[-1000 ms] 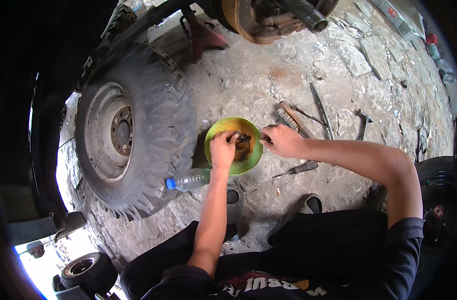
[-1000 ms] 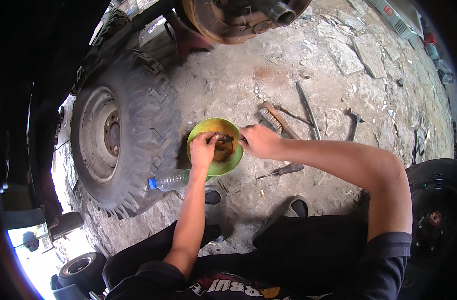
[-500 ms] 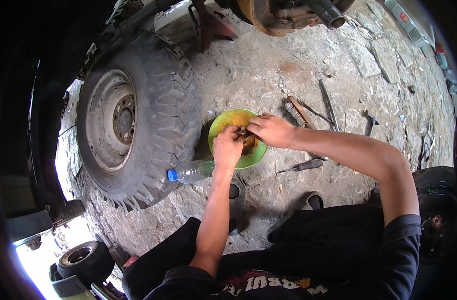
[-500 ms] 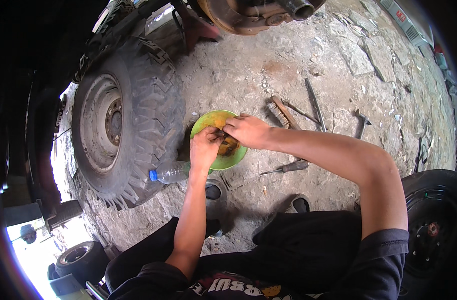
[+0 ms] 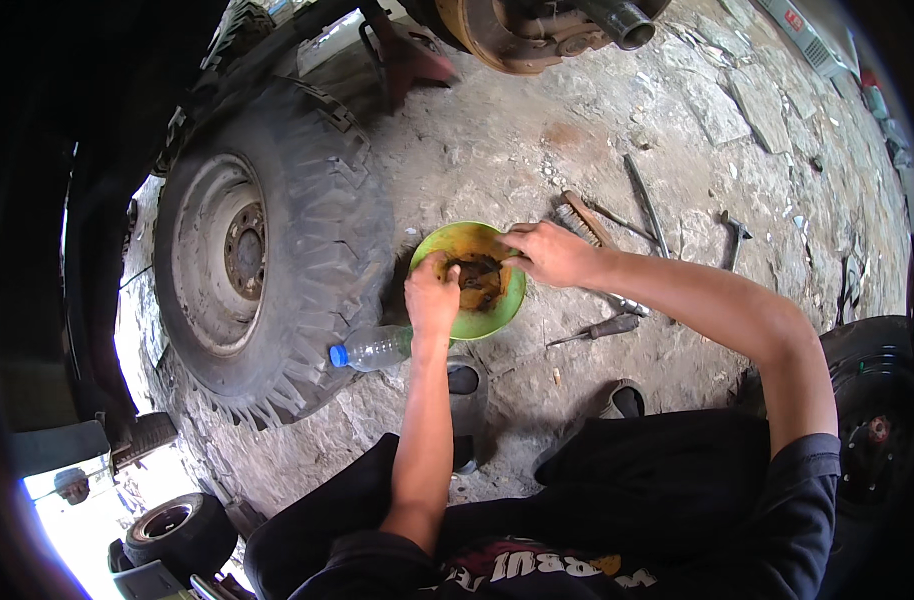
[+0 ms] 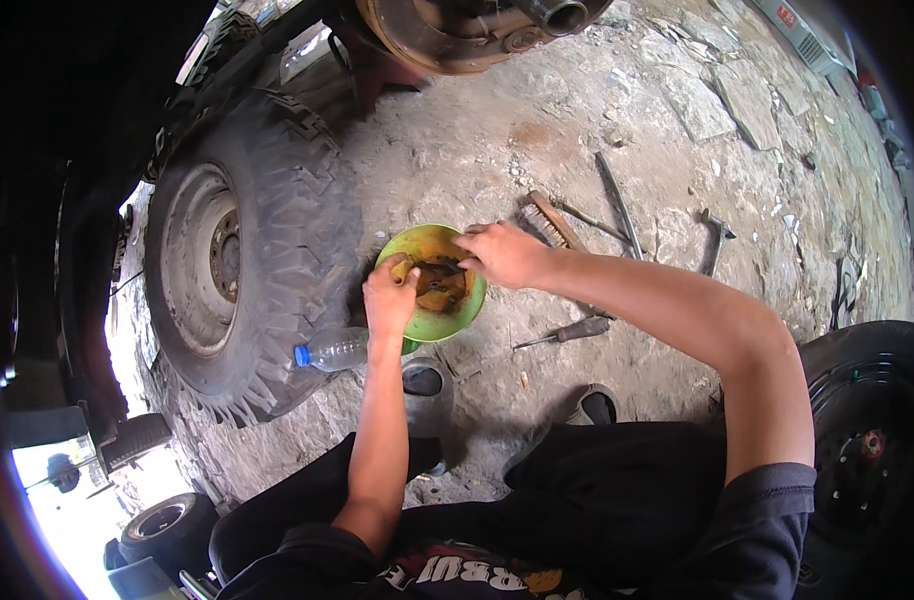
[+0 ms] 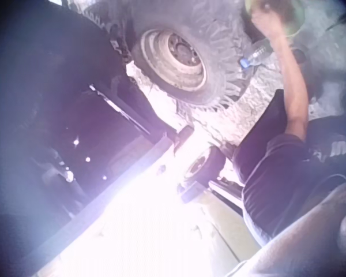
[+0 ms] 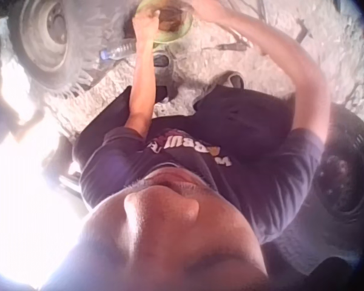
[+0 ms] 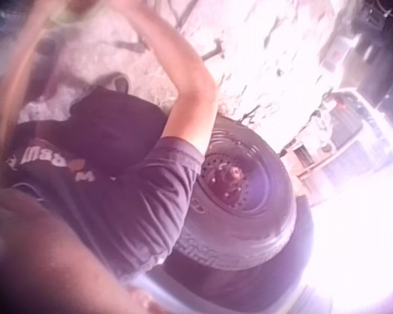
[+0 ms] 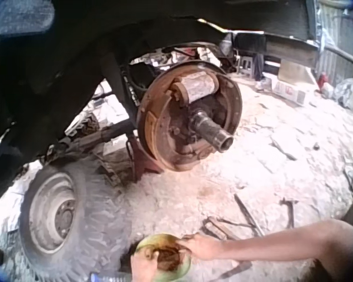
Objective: The person cleans a metal component in a bowl using a brush and then uses a socket wrench and a hammer to secure parts onto a wheel hub.
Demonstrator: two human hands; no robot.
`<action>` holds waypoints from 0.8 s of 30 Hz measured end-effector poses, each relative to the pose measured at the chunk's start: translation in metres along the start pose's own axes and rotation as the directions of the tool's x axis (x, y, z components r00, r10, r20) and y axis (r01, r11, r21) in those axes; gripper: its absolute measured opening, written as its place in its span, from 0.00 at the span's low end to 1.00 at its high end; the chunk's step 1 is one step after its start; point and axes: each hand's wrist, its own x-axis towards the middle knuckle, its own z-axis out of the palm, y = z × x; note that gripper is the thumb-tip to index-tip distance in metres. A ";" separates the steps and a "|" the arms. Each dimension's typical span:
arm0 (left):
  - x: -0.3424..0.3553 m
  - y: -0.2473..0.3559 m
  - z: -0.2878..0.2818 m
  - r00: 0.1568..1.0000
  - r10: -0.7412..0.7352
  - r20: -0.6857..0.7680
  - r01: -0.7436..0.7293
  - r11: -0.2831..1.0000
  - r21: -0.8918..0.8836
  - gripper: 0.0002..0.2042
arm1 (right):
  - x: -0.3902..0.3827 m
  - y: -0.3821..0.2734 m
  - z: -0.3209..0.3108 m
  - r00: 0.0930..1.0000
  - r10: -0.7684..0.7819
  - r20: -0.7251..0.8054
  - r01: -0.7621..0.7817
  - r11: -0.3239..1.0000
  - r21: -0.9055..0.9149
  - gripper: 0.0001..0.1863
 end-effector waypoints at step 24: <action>0.053 0.181 0.054 0.474 0.585 0.658 -0.807 0.588 0.059 0.16 | -0.188 0.062 -0.014 0.893 0.439 -0.099 -0.449 0.862 -0.236 0.15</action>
